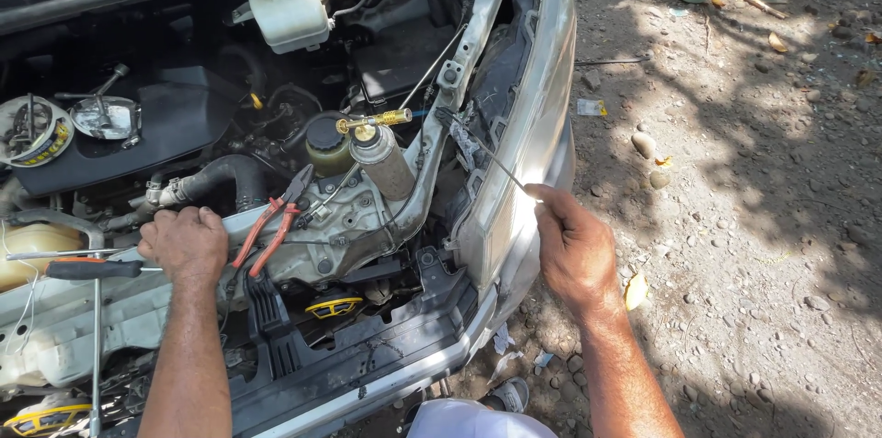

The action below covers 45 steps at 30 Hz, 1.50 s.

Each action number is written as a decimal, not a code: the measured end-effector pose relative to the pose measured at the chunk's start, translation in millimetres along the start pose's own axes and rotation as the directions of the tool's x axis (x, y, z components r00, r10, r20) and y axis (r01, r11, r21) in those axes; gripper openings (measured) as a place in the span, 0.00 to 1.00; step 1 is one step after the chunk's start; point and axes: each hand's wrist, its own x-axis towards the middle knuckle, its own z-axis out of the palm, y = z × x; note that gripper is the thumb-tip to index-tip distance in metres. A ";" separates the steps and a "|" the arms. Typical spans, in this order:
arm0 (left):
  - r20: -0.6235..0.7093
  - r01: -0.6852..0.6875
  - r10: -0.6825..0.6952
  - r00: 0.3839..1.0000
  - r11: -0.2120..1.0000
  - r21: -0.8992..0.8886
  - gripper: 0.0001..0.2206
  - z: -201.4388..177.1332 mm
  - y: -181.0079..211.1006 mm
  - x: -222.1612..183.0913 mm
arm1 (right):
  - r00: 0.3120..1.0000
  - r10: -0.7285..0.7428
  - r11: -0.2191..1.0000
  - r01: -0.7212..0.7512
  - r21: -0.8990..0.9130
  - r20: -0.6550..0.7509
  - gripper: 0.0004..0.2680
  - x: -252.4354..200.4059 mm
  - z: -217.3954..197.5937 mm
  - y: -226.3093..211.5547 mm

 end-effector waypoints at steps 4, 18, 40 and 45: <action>0.006 0.000 0.000 1.000 1.000 0.001 0.19 -3.2 1.1 -1.0 | 0.998 -0.056 0.998 0.056 0.001 0.001 0.10 -0.9 0.7 3.0; 0.066 0.011 -0.013 0.998 1.000 0.024 0.21 -2.7 1.0 -0.4 | 1.000 -0.020 1.000 0.020 0.002 0.012 0.10 -1.6 -0.5 -2.2; -0.219 -0.043 0.007 0.976 0.986 -0.162 0.11 -20.7 13.0 -4.2 | 0.902 -0.151 0.975 0.204 -0.090 0.405 0.09 -73.3 16.1 43.4; -0.255 -0.078 0.017 0.967 0.970 -0.231 0.10 -24.8 15.8 -8.0 | 0.633 0.341 0.801 0.191 -0.567 0.695 0.11 -115.9 53.8 94.7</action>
